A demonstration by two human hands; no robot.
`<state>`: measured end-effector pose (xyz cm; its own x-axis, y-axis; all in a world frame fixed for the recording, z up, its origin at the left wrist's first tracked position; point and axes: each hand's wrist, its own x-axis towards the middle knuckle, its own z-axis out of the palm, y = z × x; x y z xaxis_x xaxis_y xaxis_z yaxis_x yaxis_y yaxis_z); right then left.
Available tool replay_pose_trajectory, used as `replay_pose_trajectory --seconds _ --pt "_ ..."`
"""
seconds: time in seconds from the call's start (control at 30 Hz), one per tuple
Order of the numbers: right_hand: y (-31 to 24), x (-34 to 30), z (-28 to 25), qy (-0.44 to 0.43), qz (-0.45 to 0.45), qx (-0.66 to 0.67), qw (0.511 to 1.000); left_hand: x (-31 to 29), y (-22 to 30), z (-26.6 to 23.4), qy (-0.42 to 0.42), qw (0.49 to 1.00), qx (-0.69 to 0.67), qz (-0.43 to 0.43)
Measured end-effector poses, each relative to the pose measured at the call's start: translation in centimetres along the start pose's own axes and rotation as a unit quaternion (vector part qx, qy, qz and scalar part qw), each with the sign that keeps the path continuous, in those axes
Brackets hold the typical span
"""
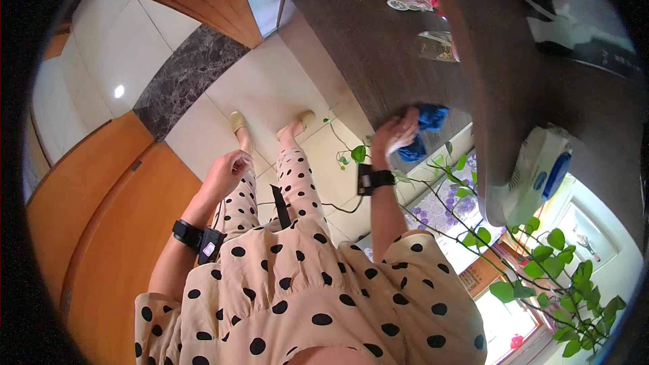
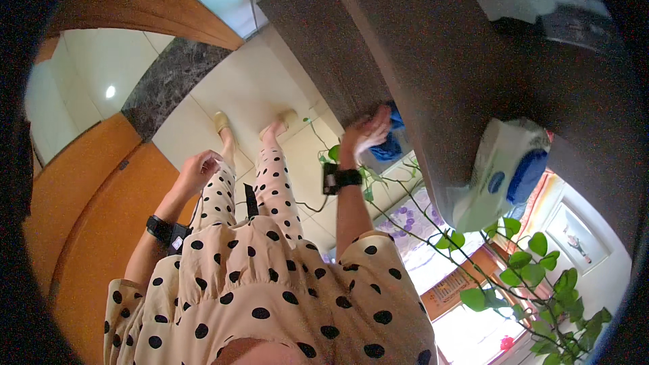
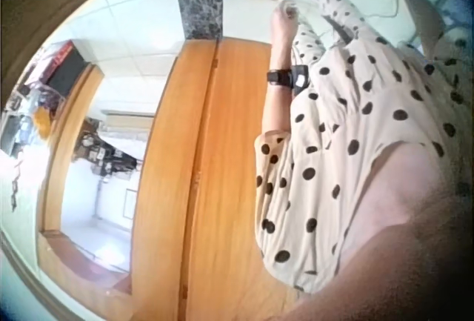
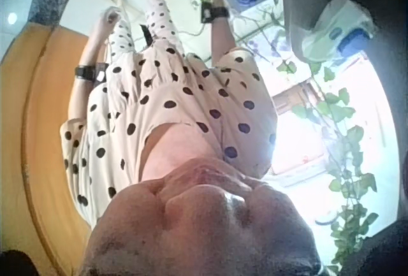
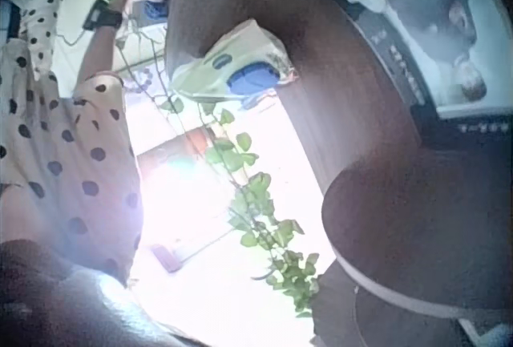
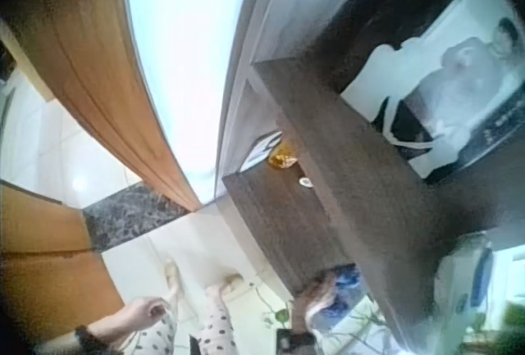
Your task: Clean and tidy various surfaces in a bedroom including shelves, a wardrobe, a bed, and a window sill.
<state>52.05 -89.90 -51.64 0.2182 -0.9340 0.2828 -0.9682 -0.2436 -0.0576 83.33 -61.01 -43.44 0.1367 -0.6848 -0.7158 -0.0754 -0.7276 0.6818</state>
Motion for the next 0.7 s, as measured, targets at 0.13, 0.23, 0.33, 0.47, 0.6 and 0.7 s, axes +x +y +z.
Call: replay_pose_trajectory --seconds 0.13,0.23,0.33,0.47,0.6,0.7 --pt "-11.9 0.0 2.3 -0.079 -0.079 0.120 0.986 0.7 0.8 -0.9 0.001 0.999 0.028 0.017" --pt "-20.6 3.3 3.5 -0.117 -0.211 0.183 0.953 0.7 0.4 -1.0 0.017 0.999 0.024 0.034" --pt "-21.0 7.2 2.3 -0.121 -0.235 0.244 0.933 1.4 1.9 -0.7 0.008 0.999 0.014 0.049" --pt "-17.2 6.8 -0.6 -0.137 -0.200 0.258 0.935 0.7 3.0 -2.1 0.004 0.999 0.004 0.043" --pt "-8.3 4.2 -4.1 -0.146 -0.099 0.164 0.971 0.9 4.6 -1.8 -0.012 0.997 0.019 0.068" --pt "-2.9 2.8 -7.6 -0.134 -0.015 0.147 0.980 1.3 6.8 -1.0 -0.025 0.995 0.040 0.086"
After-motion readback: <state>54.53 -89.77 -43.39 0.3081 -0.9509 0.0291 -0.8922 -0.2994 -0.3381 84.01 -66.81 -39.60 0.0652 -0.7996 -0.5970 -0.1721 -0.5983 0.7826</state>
